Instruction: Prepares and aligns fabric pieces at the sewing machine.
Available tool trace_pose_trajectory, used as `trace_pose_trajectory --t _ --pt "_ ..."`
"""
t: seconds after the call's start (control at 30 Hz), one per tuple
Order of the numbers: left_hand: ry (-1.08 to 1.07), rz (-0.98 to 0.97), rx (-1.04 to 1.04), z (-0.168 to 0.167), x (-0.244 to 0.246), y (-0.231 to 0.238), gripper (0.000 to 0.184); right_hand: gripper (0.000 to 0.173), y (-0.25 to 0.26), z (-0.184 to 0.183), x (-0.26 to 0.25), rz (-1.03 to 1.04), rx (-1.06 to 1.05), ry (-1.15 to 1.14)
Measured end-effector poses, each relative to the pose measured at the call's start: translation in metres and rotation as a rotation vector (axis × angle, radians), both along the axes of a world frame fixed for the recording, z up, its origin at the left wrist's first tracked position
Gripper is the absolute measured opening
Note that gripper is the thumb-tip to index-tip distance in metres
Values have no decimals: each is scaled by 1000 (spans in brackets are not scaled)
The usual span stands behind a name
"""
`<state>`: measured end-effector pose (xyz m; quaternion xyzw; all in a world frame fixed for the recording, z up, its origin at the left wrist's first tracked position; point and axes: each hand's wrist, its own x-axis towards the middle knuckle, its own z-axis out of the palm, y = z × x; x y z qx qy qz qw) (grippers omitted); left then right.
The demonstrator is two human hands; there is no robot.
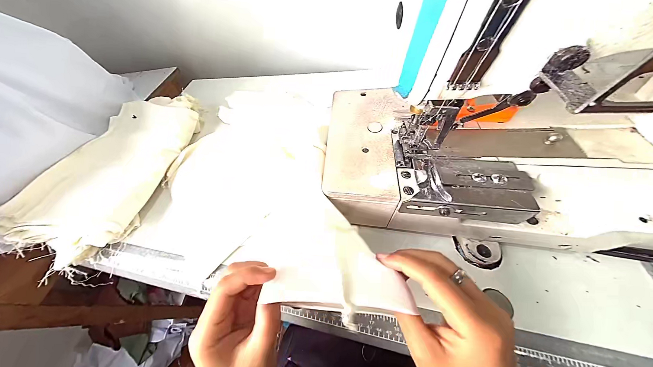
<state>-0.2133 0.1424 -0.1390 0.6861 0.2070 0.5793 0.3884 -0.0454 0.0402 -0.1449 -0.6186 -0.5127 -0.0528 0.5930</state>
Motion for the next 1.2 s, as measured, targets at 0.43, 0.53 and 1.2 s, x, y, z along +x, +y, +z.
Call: trace_pose_trajectory --t 0.43,0.53,1.2 --pt "245 -315 43 5 -18 0 18 9 4 2 0 527 193 1119" --pt "90 -412 -198 13 -18 6 22 15 4 -7 13 471 102 686" --pt "434 155 393 -1 -10 10 16 21 1 -23 -9 27 -82 -73"
